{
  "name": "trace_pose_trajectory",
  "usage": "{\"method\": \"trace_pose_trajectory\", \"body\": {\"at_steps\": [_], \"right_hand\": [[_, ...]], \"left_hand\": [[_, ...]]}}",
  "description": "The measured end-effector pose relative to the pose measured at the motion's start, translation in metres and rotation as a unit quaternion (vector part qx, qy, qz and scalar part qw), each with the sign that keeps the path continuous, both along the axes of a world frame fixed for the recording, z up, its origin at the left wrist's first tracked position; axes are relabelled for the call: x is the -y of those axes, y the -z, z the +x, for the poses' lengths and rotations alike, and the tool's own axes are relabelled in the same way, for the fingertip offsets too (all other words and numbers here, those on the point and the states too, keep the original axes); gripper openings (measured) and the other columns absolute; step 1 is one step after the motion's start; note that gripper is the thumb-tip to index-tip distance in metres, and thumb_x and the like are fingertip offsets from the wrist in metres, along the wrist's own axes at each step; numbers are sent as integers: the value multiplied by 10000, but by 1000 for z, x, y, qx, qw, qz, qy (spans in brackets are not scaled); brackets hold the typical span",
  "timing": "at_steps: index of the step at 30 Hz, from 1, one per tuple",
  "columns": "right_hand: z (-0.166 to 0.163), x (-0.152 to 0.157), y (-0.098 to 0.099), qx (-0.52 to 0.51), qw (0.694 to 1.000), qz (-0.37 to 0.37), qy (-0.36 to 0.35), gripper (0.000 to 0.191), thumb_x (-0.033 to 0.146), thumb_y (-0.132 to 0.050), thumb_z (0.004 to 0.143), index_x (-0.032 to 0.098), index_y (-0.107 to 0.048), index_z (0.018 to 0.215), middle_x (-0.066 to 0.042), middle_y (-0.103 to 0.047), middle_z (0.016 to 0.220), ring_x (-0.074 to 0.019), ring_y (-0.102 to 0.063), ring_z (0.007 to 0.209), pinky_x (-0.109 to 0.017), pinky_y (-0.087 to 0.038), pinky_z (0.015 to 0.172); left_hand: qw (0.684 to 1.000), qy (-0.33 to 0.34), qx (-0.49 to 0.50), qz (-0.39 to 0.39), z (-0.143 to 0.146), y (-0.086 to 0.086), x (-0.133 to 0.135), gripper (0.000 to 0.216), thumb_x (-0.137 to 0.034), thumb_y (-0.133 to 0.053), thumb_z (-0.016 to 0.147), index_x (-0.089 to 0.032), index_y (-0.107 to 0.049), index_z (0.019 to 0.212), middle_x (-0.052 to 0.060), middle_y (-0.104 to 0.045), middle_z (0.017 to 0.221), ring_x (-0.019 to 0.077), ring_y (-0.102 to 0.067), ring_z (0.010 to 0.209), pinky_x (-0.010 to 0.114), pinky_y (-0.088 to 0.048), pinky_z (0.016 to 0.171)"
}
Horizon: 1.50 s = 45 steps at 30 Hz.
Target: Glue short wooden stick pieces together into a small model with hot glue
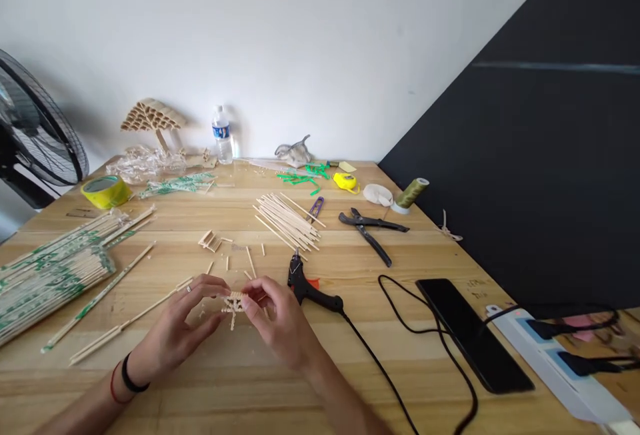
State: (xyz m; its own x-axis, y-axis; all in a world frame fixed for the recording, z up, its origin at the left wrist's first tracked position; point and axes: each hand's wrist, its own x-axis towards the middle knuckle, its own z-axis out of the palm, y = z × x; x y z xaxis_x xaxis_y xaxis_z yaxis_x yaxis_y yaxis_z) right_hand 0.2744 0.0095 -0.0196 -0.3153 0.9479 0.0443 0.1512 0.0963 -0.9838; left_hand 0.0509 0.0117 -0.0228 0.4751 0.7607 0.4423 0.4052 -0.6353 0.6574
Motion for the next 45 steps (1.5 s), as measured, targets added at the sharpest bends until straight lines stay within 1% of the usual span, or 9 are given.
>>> {"method": "trace_pose_trajectory", "body": {"at_steps": [2, 5, 7, 11, 18, 27, 34, 42, 45], "right_hand": [[0, 3, 0, -4, 1000, -15, 3, 256, 431, -619, 996, 189, -672, 1060, -61, -720, 1006, -208, -682, 954, -312, -533, 867], [0, 6, -1, -1, 1000, -28, 7, 236, 416, -622, 992, 189, -669, 1034, -55, -715, 973, -204, -683, 927, -307, -534, 849], [0, 7, -2, 13, 1000, -19, 14, 216, 402, -614, 995, 193, -668, 1017, -45, -709, 949, -193, -677, 896, -295, -529, 819], [1, 9, -1, 50, 998, 14, 30, 169, 360, -605, 995, 202, -668, 996, -30, -692, 911, -176, -664, 841, -279, -519, 773], [2, 12, -1, 85, 995, 36, 31, 134, 321, -600, 998, 208, -672, 1007, -24, -696, 910, -165, -674, 827, -269, -527, 769], [2, 12, -2, 101, 993, 40, 38, 150, 327, -597, 988, 203, -678, 973, -29, -704, 873, -170, -687, 780, -273, -532, 730], [3, 12, 0, 106, 993, 35, 36, 152, 341, -603, 986, 212, -683, 968, -44, -719, 874, -190, -688, 778, -287, -538, 706], [4, 11, 1, 107, 993, 40, 34, 149, 333, -601, 994, 213, -687, 978, -36, -714, 886, -185, -682, 795, -293, -534, 741], [4, 11, 1, 104, 993, 46, 34, 156, 342, -597, 1000, 217, -689, 986, -37, -714, 902, -189, -683, 815, -295, -537, 751]], "left_hand": [[1000, 6, 0, -21, -1, 2, 1, 289, -109, -624, 981, -247, -590, 1233, 57, -682, 1158, 174, -661, 1097, 280, -528, 959], [999, 24, 6, -46, -3, -2, 1, 285, -108, -624, 980, -245, -595, 1228, 56, -679, 1157, 170, -666, 1085, 265, -530, 948], [997, 35, 5, -73, -4, -5, 0, 279, -126, -639, 977, -236, -604, 1231, 64, -675, 1169, 176, -667, 1083, 269, -532, 946], [993, 42, 29, -110, -3, -5, -2, 230, -90, -559, 1011, -212, -626, 1193, 69, -674, 1138, 157, -670, 1058, 253, -528, 932], [992, 48, 57, -104, 0, 4, -1, 229, -63, -574, 999, -181, -667, 1172, 75, -686, 1087, 143, -678, 1013, 236, -536, 903], [993, 39, 69, -85, 4, 3, 0, 215, -68, -610, 980, -184, -689, 1143, 73, -733, 1050, 146, -712, 956, 226, -564, 853], [990, 38, 76, -111, 4, 2, 0, 192, -107, -612, 985, -185, -721, 1123, 91, -757, 1036, 174, -727, 939, 259, -585, 834], [988, 43, 84, -125, 4, 5, 0, 193, -109, -605, 995, -180, -725, 1128, 85, -741, 1051, 164, -708, 957, 255, -565, 849], [984, 48, 93, -142, 4, 6, -1, 185, -128, -602, 1005, -178, -724, 1136, 93, -731, 1078, 172, -696, 991, 273, -558, 882]]}}
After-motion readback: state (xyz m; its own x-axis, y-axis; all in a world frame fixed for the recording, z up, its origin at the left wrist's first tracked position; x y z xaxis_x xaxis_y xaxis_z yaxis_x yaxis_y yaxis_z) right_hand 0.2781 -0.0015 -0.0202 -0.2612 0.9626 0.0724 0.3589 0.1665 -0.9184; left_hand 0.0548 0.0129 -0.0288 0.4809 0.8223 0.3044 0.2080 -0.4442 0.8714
